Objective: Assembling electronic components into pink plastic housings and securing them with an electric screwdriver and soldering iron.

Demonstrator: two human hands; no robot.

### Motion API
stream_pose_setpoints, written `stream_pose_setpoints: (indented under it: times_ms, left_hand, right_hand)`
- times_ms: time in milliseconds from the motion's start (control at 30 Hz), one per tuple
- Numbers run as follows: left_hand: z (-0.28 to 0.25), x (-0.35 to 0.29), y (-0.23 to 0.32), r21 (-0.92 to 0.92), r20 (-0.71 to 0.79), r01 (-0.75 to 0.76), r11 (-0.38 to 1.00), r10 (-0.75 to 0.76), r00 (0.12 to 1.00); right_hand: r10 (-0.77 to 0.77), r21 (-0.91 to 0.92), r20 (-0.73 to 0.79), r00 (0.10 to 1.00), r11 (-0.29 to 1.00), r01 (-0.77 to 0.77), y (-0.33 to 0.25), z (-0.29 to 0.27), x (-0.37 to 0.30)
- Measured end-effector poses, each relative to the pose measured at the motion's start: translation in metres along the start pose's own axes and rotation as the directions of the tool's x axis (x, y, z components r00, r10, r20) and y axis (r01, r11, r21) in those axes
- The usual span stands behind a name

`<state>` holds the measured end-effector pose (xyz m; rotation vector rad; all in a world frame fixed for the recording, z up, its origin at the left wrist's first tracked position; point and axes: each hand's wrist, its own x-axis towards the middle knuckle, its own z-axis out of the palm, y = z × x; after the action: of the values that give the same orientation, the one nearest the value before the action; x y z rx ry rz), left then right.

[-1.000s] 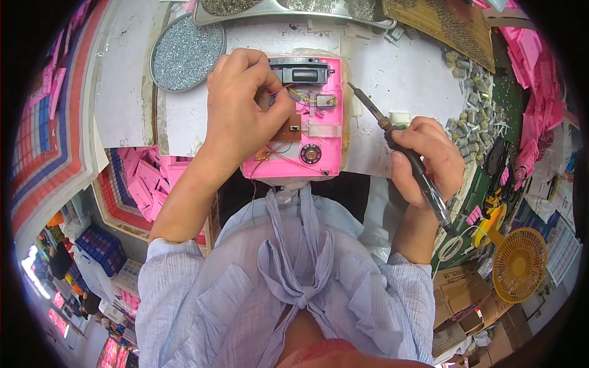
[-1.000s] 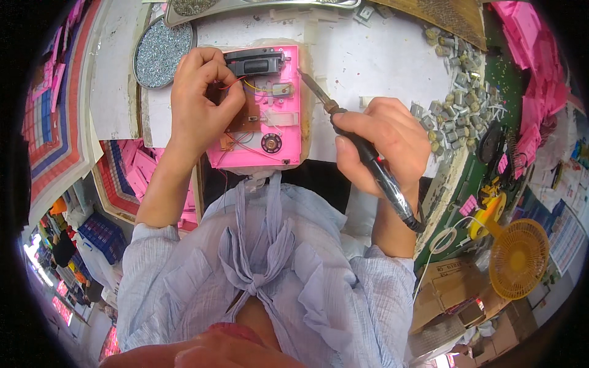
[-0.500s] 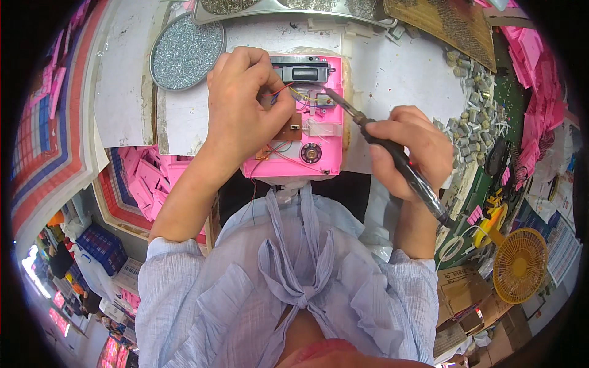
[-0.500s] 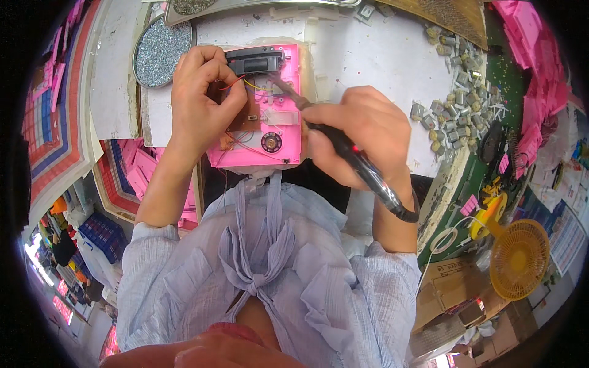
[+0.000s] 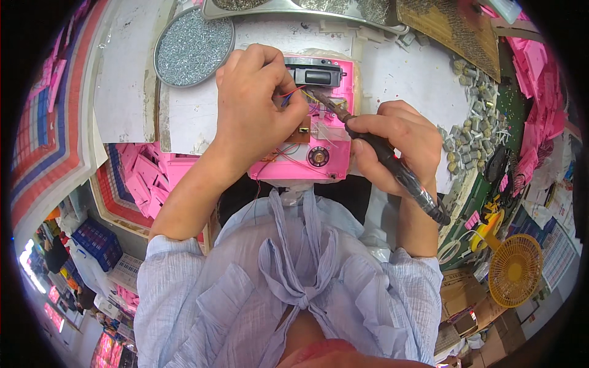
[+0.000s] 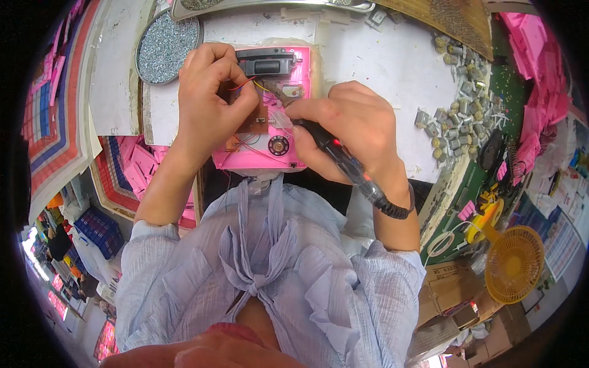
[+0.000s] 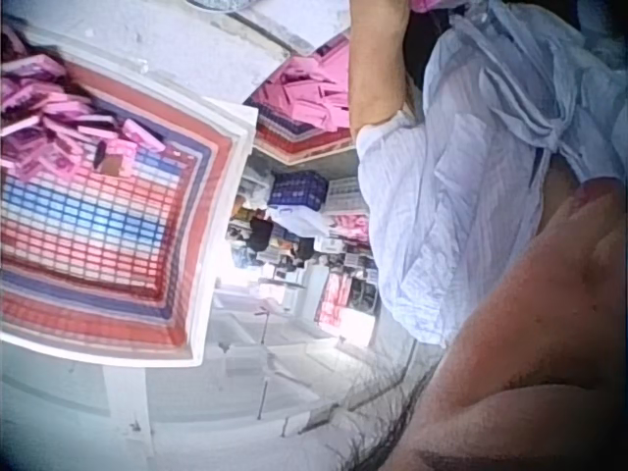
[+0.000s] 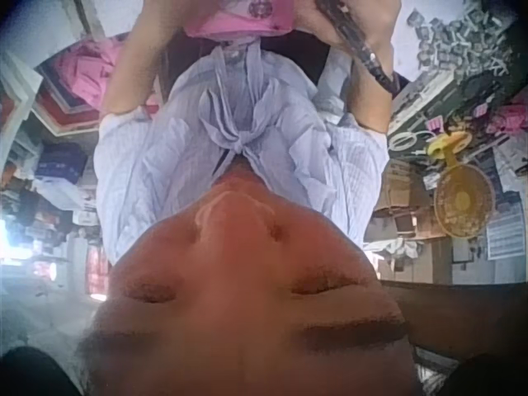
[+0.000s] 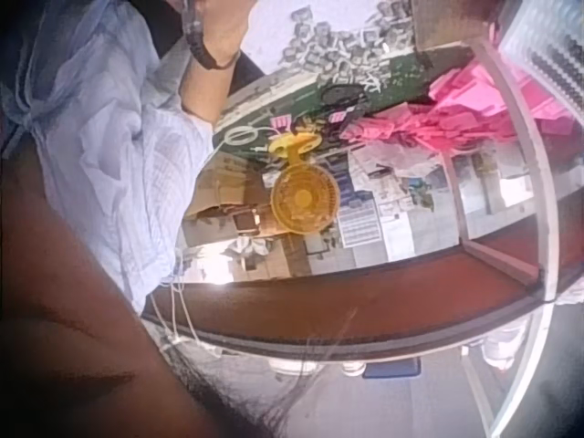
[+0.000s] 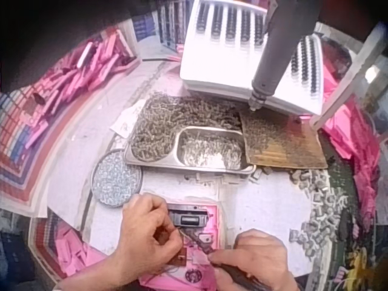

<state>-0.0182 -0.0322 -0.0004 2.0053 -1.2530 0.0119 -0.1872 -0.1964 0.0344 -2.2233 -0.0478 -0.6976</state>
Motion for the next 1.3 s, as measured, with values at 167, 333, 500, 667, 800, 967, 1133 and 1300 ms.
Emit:
stream_pose_setpoints:
  times_ms: [167, 333, 500, 667, 800, 967, 1133, 1300]
  left_hand:
    - [0.0012, 0.0006, -0.0004, -0.005, -0.002, -0.005, 1.000, 0.005, 1.000]
    - [0.0006, 0.0002, 0.0007, 0.000, 0.005, 0.005, 1.000, -0.005, 1.000]
    - [0.0008, 0.0007, 0.0023, 0.018, -0.002, 0.007, 1.000, -0.006, 1.000]
    - [0.0020, 0.0010, 0.0024, 0.027, -0.008, 0.003, 1.000, -0.002, 1.000]
    - [0.0022, 0.0015, 0.0032, 0.022, -0.016, 0.003, 1.000, -0.002, 1.000]
    - [0.0026, 0.0012, 0.0036, 0.030, -0.019, 0.004, 1.000, -0.003, 1.000]
    - [0.0045, 0.0004, 0.0033, 0.034, -0.039, 0.001, 0.999, 0.001, 0.999]
    - [0.0050, -0.0001, 0.0053, 0.035, -0.045, 0.020, 0.999, -0.018, 0.999]
  right_hand:
    - [-0.026, -0.010, -0.025, 0.999, 1.000, 0.025, 0.0022, 0.0032, 0.0004]
    - [-0.029, -0.013, -0.024, 0.999, 1.000, 0.029, 0.0025, 0.0035, 0.0012]
    - [-0.021, -0.016, -0.019, 1.000, 1.000, 0.021, 0.0030, 0.0034, 0.0012]
    - [-0.029, -0.020, -0.028, 0.999, 0.999, 0.028, 0.0030, 0.0043, -0.0003]
    - [-0.020, -0.016, 0.030, 0.999, 1.000, 0.021, -0.0010, -0.0006, -0.0013]
    - [-0.034, -0.025, -0.010, 0.999, 0.999, 0.034, 0.0031, 0.0028, -0.0009]
    - [-0.030, -0.024, -0.032, 0.999, 0.999, 0.030, 0.0033, 0.0040, -0.0005]
    - [-0.041, -0.016, -0.046, 0.998, 0.999, 0.040, 0.0044, 0.0054, -0.0003]
